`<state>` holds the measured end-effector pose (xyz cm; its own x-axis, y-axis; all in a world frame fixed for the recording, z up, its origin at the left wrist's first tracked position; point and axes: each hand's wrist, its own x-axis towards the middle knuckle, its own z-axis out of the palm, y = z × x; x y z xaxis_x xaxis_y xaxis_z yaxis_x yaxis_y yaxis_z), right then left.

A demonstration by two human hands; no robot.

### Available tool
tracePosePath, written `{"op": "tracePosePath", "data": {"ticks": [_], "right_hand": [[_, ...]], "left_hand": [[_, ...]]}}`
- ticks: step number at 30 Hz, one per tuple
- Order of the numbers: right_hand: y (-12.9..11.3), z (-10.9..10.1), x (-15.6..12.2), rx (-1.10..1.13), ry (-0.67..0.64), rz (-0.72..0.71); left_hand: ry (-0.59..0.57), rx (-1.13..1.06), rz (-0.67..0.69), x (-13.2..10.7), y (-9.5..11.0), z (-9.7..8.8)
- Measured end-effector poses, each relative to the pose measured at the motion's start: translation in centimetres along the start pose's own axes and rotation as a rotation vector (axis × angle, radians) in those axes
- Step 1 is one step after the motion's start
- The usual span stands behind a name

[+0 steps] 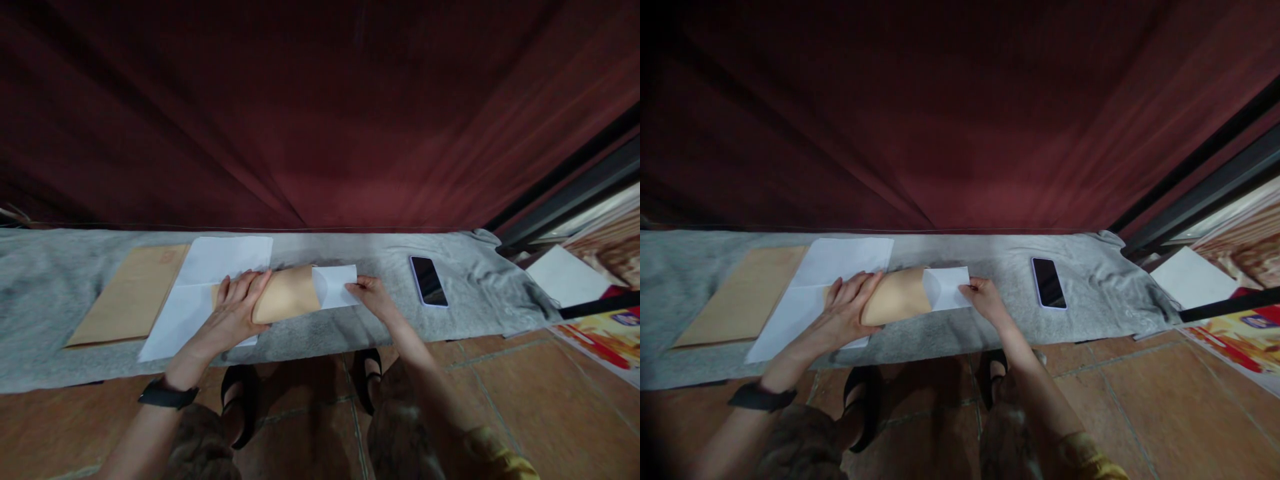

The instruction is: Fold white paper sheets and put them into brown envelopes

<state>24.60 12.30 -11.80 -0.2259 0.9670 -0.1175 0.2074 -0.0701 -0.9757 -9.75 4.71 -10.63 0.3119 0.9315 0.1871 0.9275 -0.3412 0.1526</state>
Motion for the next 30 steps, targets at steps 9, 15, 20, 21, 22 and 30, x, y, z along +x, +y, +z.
{"op": "tracePosePath", "data": {"ticks": [9,15,20,21,22,30], "right_hand": [[0.1,2.3,-0.1,-0.018,0.077,-0.145],[-0.5,2.5,-0.2,0.03,0.127,-0.139],[-0.3,3.6,-0.6,-0.047,0.198,-0.212],[-0.3,3.8,-0.5,-0.066,0.229,-0.245],[-0.2,3.9,-0.4,-0.077,0.254,-0.272],[-0.1,3.1,0.2,0.246,0.132,-0.019]], "left_hand": [[-0.013,0.005,0.027,1.0,1.7,0.2],[0.001,-0.009,0.023,1.1,1.8,0.3],[-0.003,-0.008,0.041,1.4,2.2,0.7],[-0.003,-0.009,0.044,1.5,2.2,0.8],[-0.005,-0.011,0.046,1.5,2.1,0.8],[-0.003,-0.024,0.054,1.5,2.1,0.9]]}}
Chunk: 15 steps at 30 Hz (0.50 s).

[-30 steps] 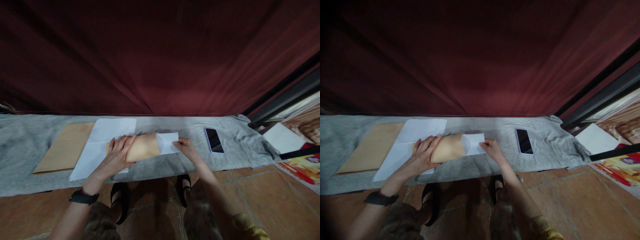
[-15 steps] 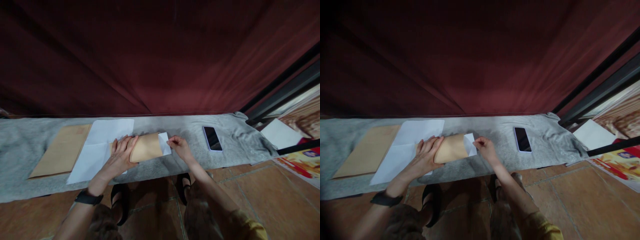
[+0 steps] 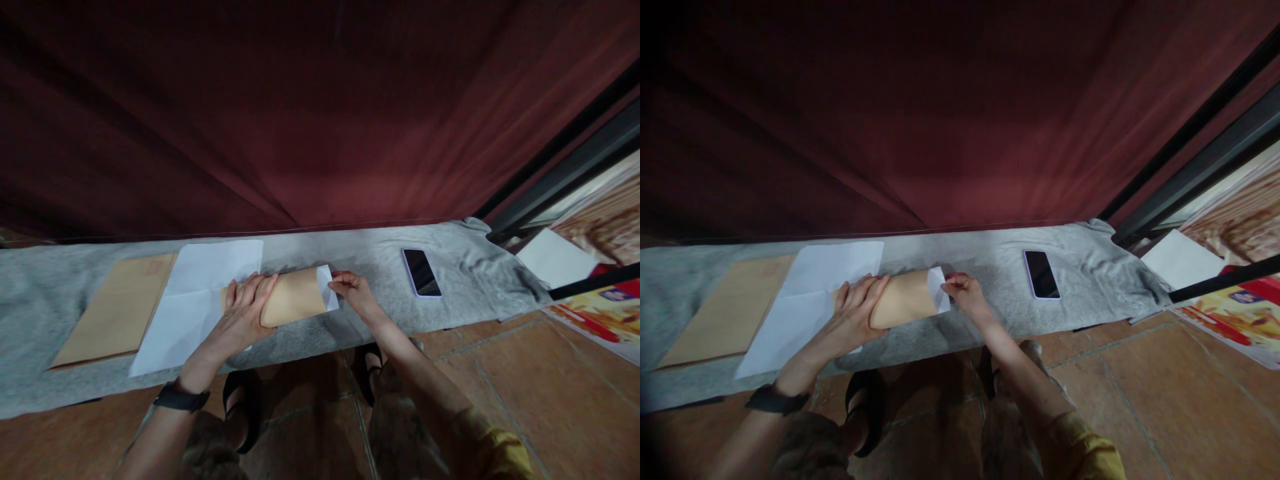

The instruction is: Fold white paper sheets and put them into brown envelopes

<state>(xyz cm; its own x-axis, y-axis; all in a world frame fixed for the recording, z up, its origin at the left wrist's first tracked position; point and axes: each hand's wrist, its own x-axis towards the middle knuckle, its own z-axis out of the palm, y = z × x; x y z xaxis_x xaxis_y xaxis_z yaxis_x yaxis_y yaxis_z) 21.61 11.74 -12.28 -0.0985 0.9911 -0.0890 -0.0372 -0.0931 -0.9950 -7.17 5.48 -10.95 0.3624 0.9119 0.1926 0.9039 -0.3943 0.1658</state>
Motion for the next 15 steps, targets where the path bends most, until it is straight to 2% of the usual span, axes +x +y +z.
{"op": "tracePosePath", "data": {"ticks": [4,9,15], "right_hand": [[-0.5,0.3,-0.6,0.133,-0.007,0.116],[-0.2,1.6,-1.0,0.114,0.026,0.037],[-0.8,0.3,-0.4,0.15,0.062,0.061]], "left_hand": [[0.019,0.041,0.011,0.0,0.3,0.0],[0.007,0.037,0.018,0.0,0.3,0.2],[-0.024,0.023,0.004,0.1,0.4,0.1]]}}
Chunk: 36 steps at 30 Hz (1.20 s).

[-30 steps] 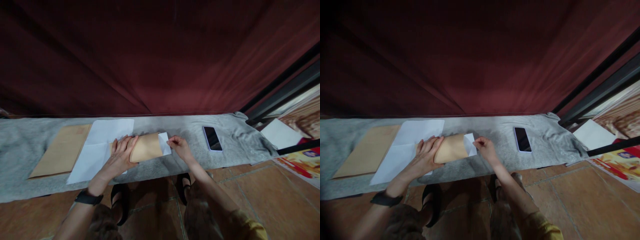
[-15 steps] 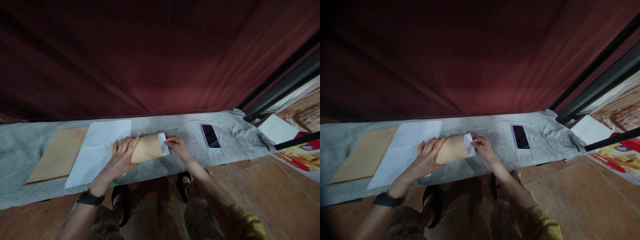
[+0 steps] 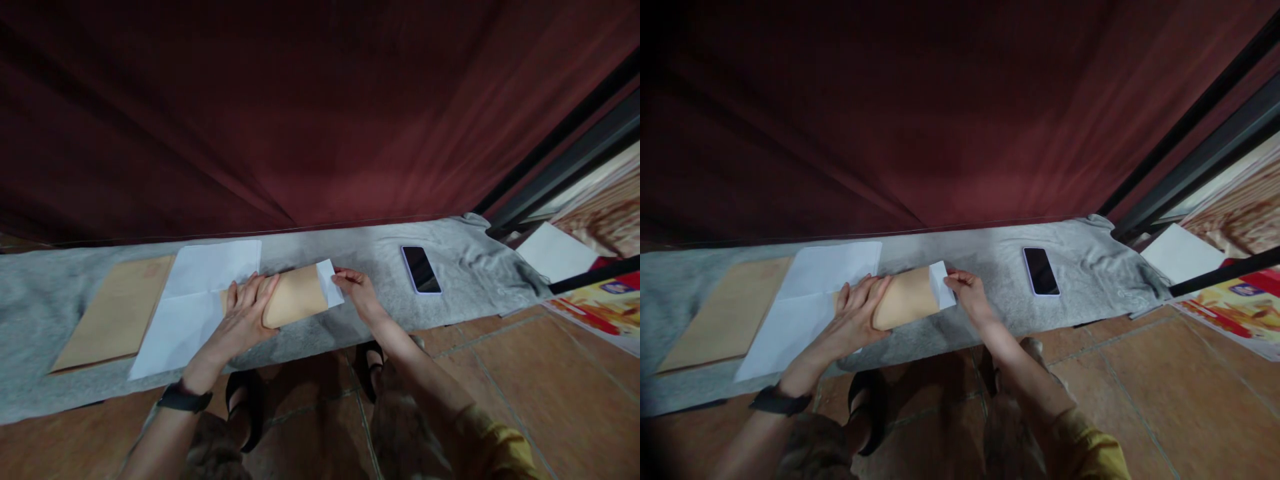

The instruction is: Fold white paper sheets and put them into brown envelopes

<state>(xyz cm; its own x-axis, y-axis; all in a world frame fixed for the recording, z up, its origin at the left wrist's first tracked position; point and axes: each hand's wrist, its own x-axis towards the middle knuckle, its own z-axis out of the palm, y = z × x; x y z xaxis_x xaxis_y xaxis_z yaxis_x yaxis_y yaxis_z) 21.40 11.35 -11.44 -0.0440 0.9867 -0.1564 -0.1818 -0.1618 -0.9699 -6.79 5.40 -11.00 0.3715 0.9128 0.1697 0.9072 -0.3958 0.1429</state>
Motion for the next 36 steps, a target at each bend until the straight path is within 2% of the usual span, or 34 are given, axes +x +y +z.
{"op": "tracePosePath", "data": {"ticks": [5,11,16,22,27,36], "right_hand": [[0.6,0.6,-0.6,0.014,-0.014,-0.01],[1.8,2.0,-0.8,-0.141,0.037,-0.14],[1.4,1.7,-0.9,-0.113,0.048,-0.102],[2.0,2.3,-1.3,-0.148,-0.01,-0.116],[2.3,2.4,-1.2,-0.091,0.02,-0.018],[2.7,2.3,-1.0,-0.186,0.056,-0.033]], "left_hand": [[-0.004,-0.032,0.009,0.2,0.5,0.1],[0.001,-0.058,0.008,0.3,0.7,0.1],[0.0,-0.081,-0.005,0.5,0.9,-0.1],[0.009,-0.085,0.022,0.6,1.2,0.1],[-0.007,-0.087,0.011,0.5,0.6,0.1],[-0.003,-0.082,0.018,0.5,0.2,0.4]]}}
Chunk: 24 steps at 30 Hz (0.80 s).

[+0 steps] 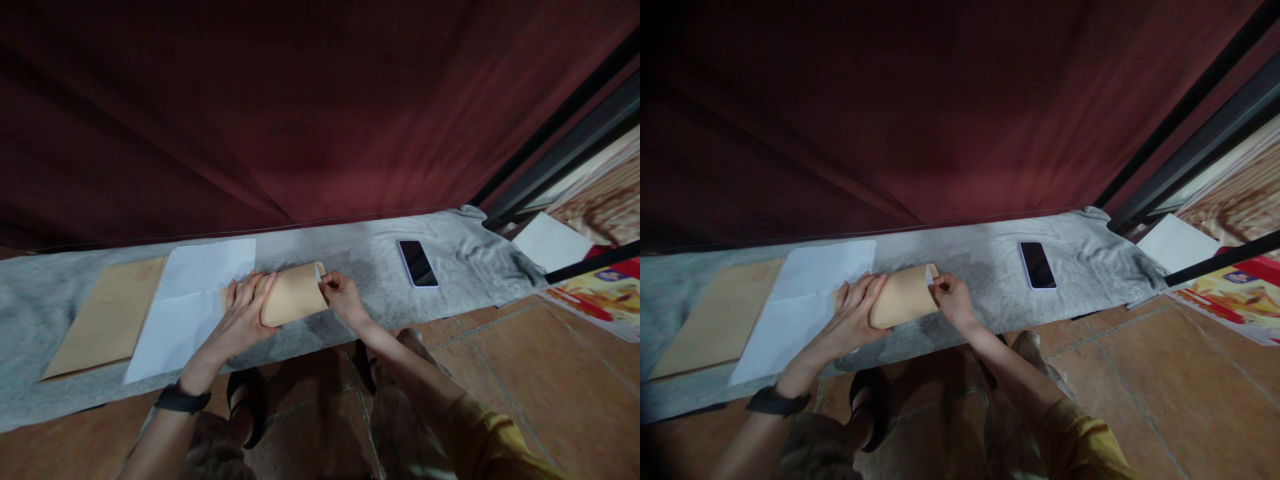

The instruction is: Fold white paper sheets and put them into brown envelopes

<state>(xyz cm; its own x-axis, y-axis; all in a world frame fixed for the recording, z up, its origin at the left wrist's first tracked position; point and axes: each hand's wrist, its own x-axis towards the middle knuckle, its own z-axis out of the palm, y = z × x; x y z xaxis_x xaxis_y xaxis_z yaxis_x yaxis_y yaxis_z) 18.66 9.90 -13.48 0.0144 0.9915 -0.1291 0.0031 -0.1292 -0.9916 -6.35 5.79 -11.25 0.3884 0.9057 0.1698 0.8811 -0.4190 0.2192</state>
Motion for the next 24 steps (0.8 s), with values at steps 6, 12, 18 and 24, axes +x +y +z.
{"op": "tracePosePath", "data": {"ticks": [6,12,18,24], "right_hand": [[0.2,0.1,0.1,-0.004,0.016,-0.084],[0.6,0.4,0.1,0.084,0.058,-0.08],[0.5,0.2,0.5,0.151,-0.012,0.035],[0.7,-0.7,1.0,0.349,0.081,0.165]], "left_hand": [[0.009,0.012,0.003,0.0,-0.2,0.1],[0.005,0.026,0.005,0.1,0.1,-0.2],[0.027,0.035,0.025,0.0,-0.2,-0.2],[0.261,-0.097,-0.086,0.7,1.7,-1.0]]}}
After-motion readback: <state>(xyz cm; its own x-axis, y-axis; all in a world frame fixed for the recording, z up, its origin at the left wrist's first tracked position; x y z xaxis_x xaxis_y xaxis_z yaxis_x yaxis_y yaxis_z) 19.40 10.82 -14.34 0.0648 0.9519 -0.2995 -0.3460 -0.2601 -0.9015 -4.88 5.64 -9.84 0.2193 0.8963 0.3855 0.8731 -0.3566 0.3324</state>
